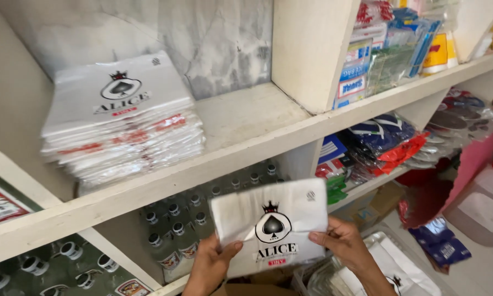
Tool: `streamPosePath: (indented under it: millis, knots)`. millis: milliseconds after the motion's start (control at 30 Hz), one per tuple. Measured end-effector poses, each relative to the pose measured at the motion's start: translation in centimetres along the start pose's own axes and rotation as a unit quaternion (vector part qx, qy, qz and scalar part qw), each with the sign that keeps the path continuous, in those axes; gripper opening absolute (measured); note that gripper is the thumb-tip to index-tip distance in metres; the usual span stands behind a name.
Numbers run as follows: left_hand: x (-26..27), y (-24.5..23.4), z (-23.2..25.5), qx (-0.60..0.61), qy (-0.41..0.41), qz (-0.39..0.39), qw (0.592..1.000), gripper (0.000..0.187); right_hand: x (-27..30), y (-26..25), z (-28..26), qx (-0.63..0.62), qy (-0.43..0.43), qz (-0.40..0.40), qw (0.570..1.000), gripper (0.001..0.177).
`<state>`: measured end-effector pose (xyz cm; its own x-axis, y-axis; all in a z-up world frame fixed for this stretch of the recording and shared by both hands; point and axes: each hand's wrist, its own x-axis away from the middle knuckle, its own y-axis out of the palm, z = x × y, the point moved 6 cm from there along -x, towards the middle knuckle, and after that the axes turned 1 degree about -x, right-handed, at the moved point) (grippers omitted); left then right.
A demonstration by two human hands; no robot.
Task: The person repeatedly picks up stacks of white plastic bags from a crate on the floor and places them onto a shelf. The person arranges the bags neatly on the shelf next to rows of glass bottles.
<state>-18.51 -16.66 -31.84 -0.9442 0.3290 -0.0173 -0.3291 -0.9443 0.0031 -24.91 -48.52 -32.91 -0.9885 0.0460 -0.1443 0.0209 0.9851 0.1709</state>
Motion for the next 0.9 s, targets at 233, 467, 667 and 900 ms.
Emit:
streamPosePath:
  millis: [233,467,667,900]
  knots:
    - [7.1,-0.6,8.7,-0.328,0.543,0.117,0.764,0.037,0.0,4.6,-6.8,0.146,-0.331,-0.095,0.927,0.023]
    - [5.7,-2.6,4.4,-0.257,0.359,0.101,0.891,0.048,0.2,6.2,-8.2,0.134,-0.369,-0.076,0.917,0.015]
    - [4.7,-3.9,4.8,-0.167,0.298,0.08,0.936,0.034,-1.6,5.1,-7.2,0.087,-0.296,-0.059,0.949,0.026]
    - [3.4,-6.9,8.8,0.098,0.255,0.204,0.94,0.028,-5.9,5.9,-9.5,0.005,-0.123,0.037,0.992,0.037]
